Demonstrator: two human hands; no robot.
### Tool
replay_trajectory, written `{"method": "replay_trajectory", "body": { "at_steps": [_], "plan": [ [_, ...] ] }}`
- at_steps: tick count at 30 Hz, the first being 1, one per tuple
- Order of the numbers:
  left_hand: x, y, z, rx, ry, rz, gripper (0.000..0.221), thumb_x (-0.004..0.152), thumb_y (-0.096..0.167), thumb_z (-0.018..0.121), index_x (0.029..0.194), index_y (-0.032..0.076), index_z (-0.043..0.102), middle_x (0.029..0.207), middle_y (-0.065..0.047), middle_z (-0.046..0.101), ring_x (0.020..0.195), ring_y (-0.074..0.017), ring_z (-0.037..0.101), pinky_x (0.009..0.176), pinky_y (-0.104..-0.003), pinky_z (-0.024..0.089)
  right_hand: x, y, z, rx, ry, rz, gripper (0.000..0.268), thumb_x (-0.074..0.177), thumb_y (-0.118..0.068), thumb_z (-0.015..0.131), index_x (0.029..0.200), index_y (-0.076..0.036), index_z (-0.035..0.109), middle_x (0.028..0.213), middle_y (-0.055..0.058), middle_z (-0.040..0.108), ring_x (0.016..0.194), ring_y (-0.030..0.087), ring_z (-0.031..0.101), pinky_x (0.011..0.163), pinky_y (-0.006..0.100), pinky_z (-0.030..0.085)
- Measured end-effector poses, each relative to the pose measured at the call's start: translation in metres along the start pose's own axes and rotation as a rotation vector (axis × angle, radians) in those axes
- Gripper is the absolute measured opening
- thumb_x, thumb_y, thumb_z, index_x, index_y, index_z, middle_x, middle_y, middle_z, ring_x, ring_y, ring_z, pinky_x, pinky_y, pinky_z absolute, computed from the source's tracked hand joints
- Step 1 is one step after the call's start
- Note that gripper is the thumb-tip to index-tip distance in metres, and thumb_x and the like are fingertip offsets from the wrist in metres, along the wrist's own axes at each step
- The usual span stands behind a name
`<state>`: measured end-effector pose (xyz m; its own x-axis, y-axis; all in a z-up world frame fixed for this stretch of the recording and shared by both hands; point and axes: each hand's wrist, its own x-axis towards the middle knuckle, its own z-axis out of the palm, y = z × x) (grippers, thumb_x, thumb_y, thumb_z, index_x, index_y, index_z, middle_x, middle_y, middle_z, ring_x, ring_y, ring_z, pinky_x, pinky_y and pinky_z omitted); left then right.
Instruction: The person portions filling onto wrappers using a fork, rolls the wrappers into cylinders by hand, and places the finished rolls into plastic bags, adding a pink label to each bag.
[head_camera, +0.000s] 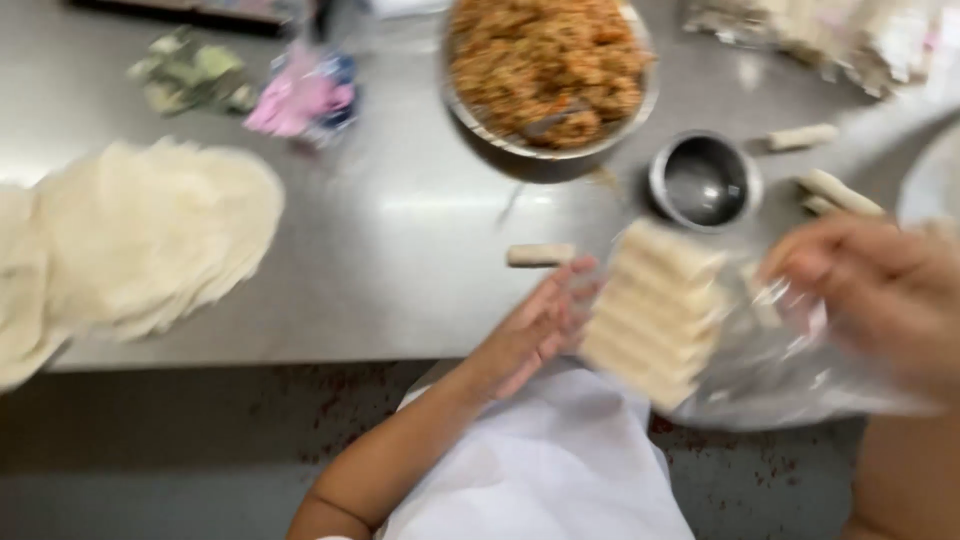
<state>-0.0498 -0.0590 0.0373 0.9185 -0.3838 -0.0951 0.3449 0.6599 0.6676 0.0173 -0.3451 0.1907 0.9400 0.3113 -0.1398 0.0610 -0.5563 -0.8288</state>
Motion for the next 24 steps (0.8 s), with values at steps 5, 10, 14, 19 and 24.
{"method": "replay_trajectory", "body": {
  "at_steps": [5, 10, 14, 19, 24],
  "plan": [
    [-0.061, 0.027, -0.055, -0.002, 0.176, -0.079, 0.054, 0.087, 0.029, 0.069, 0.135, 0.013, 0.05, 0.103, -0.001, 0.065, 0.091, -0.0111, 0.061, 0.076, -0.024, 0.048, 0.012, -0.005, 0.119, 0.253, -0.176, 0.049, 0.017, 0.092, -0.014, 0.059, 0.096, -0.004, 0.073, 0.045, 0.0, 0.052, 0.031, 0.004, 0.033, 0.026, 0.019, 0.021],
    [-0.102, 0.128, -0.104, 1.254, 0.747, 0.016, 0.037, 0.098, 0.042, 0.053, 0.134, 0.037, 0.055, 0.104, -0.007, 0.071, 0.1, -0.029, 0.068, 0.087, -0.042, 0.052, 0.046, -0.01, 0.202, -0.061, -0.102, -0.332, 0.032, 0.095, -0.012, 0.056, 0.127, -0.009, 0.063, 0.079, 0.012, 0.074, 0.065, 0.03, 0.069, 0.065, 0.04, 0.053],
    [-0.124, 0.153, -0.096, 1.664, 0.855, 0.413, 0.042, 0.108, 0.03, 0.041, 0.14, 0.005, 0.049, 0.134, -0.023, 0.052, 0.126, -0.042, 0.05, 0.103, -0.054, 0.039, 0.049, 0.014, 0.186, -0.16, 0.09, -0.449, 0.025, 0.096, -0.009, 0.061, 0.12, -0.011, 0.069, 0.086, 0.008, 0.073, 0.081, 0.026, 0.07, 0.077, 0.037, 0.053],
    [-0.118, 0.141, -0.098, 1.86, 0.669, 0.285, 0.056, 0.109, 0.04, 0.02, 0.156, 0.017, 0.001, 0.165, 0.002, 0.002, 0.153, -0.0215, 0.005, 0.127, -0.048, 0.006, 0.04, 0.056, 0.158, -0.454, 0.231, -0.459, 0.032, 0.109, -0.014, 0.045, 0.135, -0.001, 0.058, 0.128, 0.016, 0.063, 0.117, 0.031, 0.06, 0.088, 0.044, 0.05],
    [-0.061, 0.086, -0.04, 1.794, 0.457, -0.347, 0.078, 0.096, 0.047, 0.036, 0.153, 0.009, -0.003, 0.161, -0.01, -0.005, 0.148, -0.0244, -0.003, 0.119, -0.045, -0.004, 0.027, 0.066, 0.164, -0.424, 0.208, -0.384, 0.033, 0.106, -0.015, 0.047, 0.136, -0.004, 0.053, 0.133, 0.011, 0.06, 0.123, 0.03, 0.056, 0.091, 0.043, 0.047]
  ]
}}
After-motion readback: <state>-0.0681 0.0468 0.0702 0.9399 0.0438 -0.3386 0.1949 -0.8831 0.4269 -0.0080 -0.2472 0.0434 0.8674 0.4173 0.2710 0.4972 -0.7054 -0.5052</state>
